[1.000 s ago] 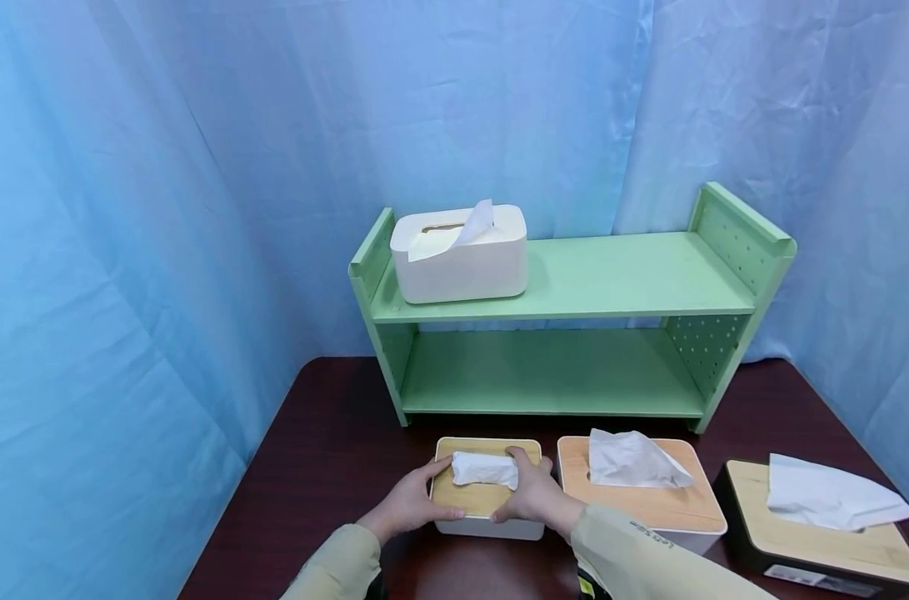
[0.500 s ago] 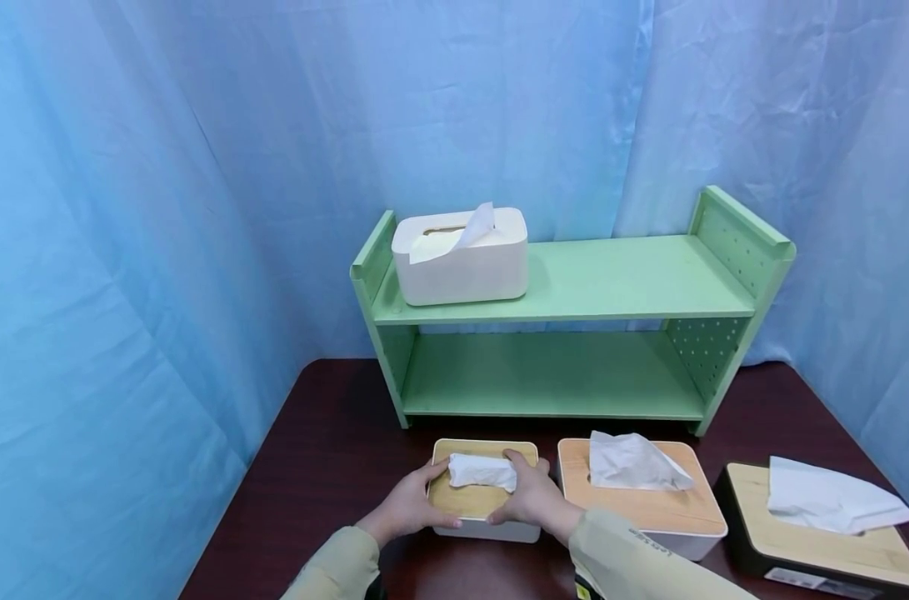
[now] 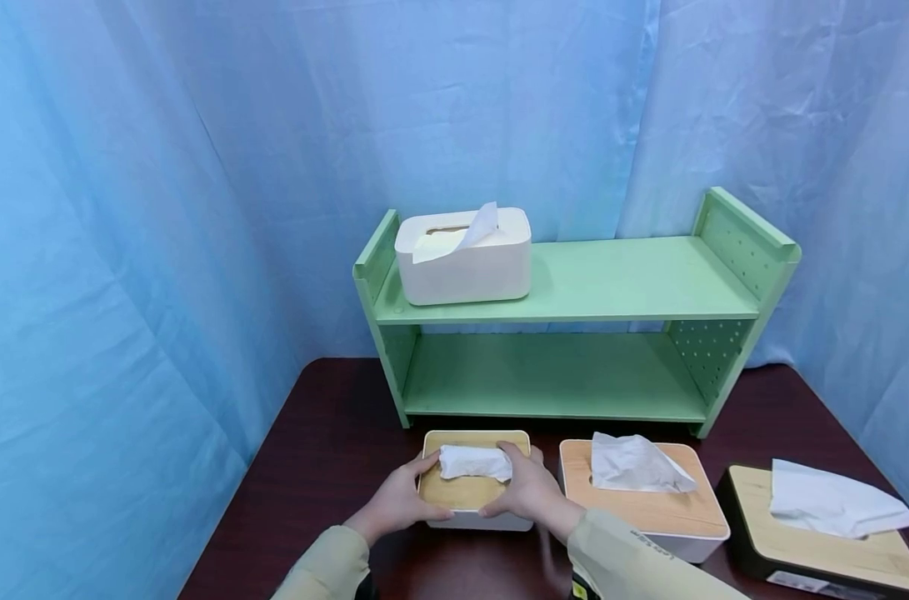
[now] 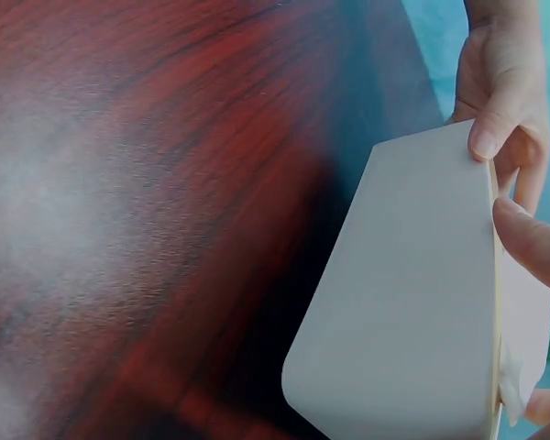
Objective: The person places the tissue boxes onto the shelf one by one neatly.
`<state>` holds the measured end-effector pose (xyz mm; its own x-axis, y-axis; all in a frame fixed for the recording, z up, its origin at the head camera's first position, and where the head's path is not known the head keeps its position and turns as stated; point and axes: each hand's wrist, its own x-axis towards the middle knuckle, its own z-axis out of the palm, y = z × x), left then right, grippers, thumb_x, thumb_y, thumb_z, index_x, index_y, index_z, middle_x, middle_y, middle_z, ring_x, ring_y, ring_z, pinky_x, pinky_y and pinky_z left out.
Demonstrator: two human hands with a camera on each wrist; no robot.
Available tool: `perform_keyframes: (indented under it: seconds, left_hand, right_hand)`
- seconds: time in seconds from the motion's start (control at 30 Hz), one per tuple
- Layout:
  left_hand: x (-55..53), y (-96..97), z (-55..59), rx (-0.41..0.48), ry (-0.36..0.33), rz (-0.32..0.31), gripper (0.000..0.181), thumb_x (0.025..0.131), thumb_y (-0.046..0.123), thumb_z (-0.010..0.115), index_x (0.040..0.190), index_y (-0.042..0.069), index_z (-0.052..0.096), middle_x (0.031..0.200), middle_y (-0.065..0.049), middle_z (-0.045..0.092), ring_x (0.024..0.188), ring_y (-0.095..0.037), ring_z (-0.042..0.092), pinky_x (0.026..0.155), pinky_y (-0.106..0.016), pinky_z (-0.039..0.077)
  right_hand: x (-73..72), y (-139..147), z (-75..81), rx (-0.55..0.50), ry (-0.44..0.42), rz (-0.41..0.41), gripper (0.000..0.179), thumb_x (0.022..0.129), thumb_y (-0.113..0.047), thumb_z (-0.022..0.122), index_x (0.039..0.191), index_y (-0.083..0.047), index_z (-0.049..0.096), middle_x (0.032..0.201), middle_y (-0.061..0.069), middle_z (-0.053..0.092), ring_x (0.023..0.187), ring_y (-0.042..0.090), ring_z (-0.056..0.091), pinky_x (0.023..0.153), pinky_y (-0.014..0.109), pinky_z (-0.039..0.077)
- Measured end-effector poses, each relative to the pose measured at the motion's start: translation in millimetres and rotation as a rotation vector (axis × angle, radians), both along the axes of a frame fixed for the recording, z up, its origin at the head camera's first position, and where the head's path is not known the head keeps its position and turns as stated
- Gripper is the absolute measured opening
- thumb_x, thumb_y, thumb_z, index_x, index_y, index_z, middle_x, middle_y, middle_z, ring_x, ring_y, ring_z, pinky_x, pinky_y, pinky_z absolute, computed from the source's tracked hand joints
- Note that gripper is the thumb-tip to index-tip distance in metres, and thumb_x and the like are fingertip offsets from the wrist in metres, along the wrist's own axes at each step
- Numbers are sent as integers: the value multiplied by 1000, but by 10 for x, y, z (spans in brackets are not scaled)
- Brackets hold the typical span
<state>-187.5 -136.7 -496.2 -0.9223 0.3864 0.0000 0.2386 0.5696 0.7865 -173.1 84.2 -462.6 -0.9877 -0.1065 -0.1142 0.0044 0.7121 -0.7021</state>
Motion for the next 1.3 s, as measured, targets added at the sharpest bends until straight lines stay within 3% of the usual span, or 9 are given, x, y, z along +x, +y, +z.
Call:
perform_keyframes:
  seconds: [0.3, 0.4, 0.53, 0.8, 1.17, 1.3]
  left_hand:
    - [-17, -81, 164, -24, 72, 28, 91, 66, 30, 86, 139, -4, 43, 142, -27, 41, 132, -31, 40, 101, -40, 41]
    - [-15, -76, 230, -21, 100, 41, 90, 66, 30, 87, 138, -4, 45, 140, -26, 44, 130, -30, 43, 99, -35, 43]
    - [-3, -51, 358, -1, 116, 65, 89, 65, 29, 86, 137, -5, 46, 137, -25, 48, 124, -28, 49, 92, -28, 46]
    - [57, 28, 640, 85, 183, 91, 87, 67, 24, 86, 137, -6, 45, 138, -23, 48, 120, -28, 53, 86, -27, 51]
    - [107, 192, 982, 158, 356, 132, 81, 66, 23, 87, 135, 1, 51, 140, -23, 45, 126, -30, 49, 86, -34, 52]
    - [124, 275, 1092, 171, 380, 133, 81, 65, 25, 88, 134, 3, 52, 141, -23, 44, 127, -31, 48, 88, -38, 51]
  right_hand:
    - [8, -17, 112, -14, 95, 29, 102, 46, -23, 95, 135, -6, 49, 141, 33, 33, 108, 39, 57, 85, 46, 49]
    - [6, 8, 177, -20, 135, 33, 100, 47, -24, 95, 135, -5, 50, 142, 30, 35, 112, 39, 55, 86, 47, 49]
    - [-13, 57, 275, -40, 166, 28, 102, 49, -27, 94, 137, -5, 48, 145, 29, 33, 119, 41, 50, 89, 50, 47]
    - [-27, 174, 456, -90, 221, 0, 105, 53, -35, 92, 141, -8, 42, 151, 24, 30, 132, 45, 36, 99, 56, 39]
    - [71, 338, 722, -154, 273, -85, 101, 57, -37, 90, 142, -16, 41, 154, 15, 27, 123, 38, 45, 91, 49, 44]
    - [104, 418, 845, -142, 277, -108, 101, 58, -40, 90, 143, -17, 40, 155, 13, 26, 120, 36, 46, 89, 49, 45]
